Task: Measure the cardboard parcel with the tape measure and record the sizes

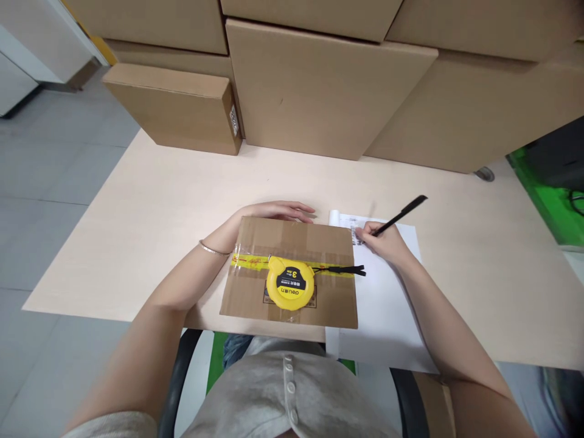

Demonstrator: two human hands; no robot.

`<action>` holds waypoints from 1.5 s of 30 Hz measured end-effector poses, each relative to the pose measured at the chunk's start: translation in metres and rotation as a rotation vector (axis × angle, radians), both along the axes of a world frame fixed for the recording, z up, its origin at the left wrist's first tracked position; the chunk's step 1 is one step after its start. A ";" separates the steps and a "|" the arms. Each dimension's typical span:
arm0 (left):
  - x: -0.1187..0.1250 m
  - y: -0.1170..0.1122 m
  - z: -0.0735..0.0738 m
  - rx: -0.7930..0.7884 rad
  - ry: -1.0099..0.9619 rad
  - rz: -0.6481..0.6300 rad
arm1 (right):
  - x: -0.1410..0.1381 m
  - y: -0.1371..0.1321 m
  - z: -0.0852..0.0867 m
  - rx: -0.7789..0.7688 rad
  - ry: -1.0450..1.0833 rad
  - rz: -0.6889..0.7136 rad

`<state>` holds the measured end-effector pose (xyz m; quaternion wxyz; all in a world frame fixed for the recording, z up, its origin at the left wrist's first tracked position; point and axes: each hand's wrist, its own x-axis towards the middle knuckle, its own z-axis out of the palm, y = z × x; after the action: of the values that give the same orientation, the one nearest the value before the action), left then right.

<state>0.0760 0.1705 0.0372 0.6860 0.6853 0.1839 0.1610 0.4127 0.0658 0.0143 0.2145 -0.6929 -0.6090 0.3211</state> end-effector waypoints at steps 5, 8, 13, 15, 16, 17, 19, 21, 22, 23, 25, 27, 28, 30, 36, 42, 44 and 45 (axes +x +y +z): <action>0.004 0.008 -0.003 -0.228 0.037 -0.041 | 0.001 -0.005 0.023 -0.182 -0.196 0.014; -0.001 0.019 0.001 -0.367 0.030 0.023 | -0.004 -0.010 0.035 -0.280 -0.339 0.048; -0.043 0.008 0.021 -0.024 0.052 0.420 | -0.015 -0.022 0.043 -0.352 -0.518 0.090; -0.064 -0.013 0.023 0.136 0.102 0.494 | -0.018 -0.025 0.042 -0.350 -0.563 0.089; -0.073 -0.026 0.021 0.166 0.081 0.517 | -0.019 -0.026 0.042 -0.345 -0.584 0.086; -0.081 -0.040 0.017 0.187 0.043 0.531 | -0.021 -0.027 0.041 -0.339 -0.604 0.083; -0.093 -0.065 0.005 0.222 -0.022 0.516 | -0.023 -0.027 0.044 -0.330 -0.647 0.070; -0.100 -0.085 -0.008 0.246 -0.080 0.509 | -0.027 -0.027 0.053 -0.326 -0.702 0.045; -0.102 -0.093 -0.013 0.254 -0.103 0.503 | -0.030 -0.029 0.060 -0.294 -0.735 0.017; -0.103 -0.099 -0.017 0.258 -0.111 0.497 | -0.035 -0.031 0.069 -0.221 -0.758 -0.023; -0.102 -0.108 -0.019 0.266 -0.101 0.483 | -0.048 -0.039 0.091 0.056 -0.726 -0.071; -0.099 -0.114 -0.017 0.281 -0.086 0.470 | -0.069 -0.050 0.110 0.383 -0.531 0.067; -0.097 -0.116 -0.016 0.290 -0.084 0.463 | -0.082 -0.056 0.118 0.489 -0.433 0.230; -0.094 -0.118 -0.013 0.301 -0.079 0.452 | -0.108 -0.064 0.125 0.609 -0.366 0.538; -0.095 -0.115 -0.014 0.275 -0.074 0.400 | -0.151 -0.065 0.109 0.659 -0.377 0.855; -0.100 -0.105 -0.021 0.279 -0.098 0.363 | -0.153 -0.050 0.111 0.667 -0.135 0.832; -0.099 -0.105 -0.024 0.255 -0.133 0.376 | -0.159 -0.042 0.118 0.645 -0.013 0.769; -0.098 -0.106 -0.025 0.247 -0.152 0.387 | -0.164 -0.036 0.121 0.622 0.034 0.744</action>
<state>-0.0222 0.0648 0.0117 0.5652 0.7020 0.2383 0.3619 0.2490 0.0295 0.1356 0.2919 -0.3259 -0.8789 0.1898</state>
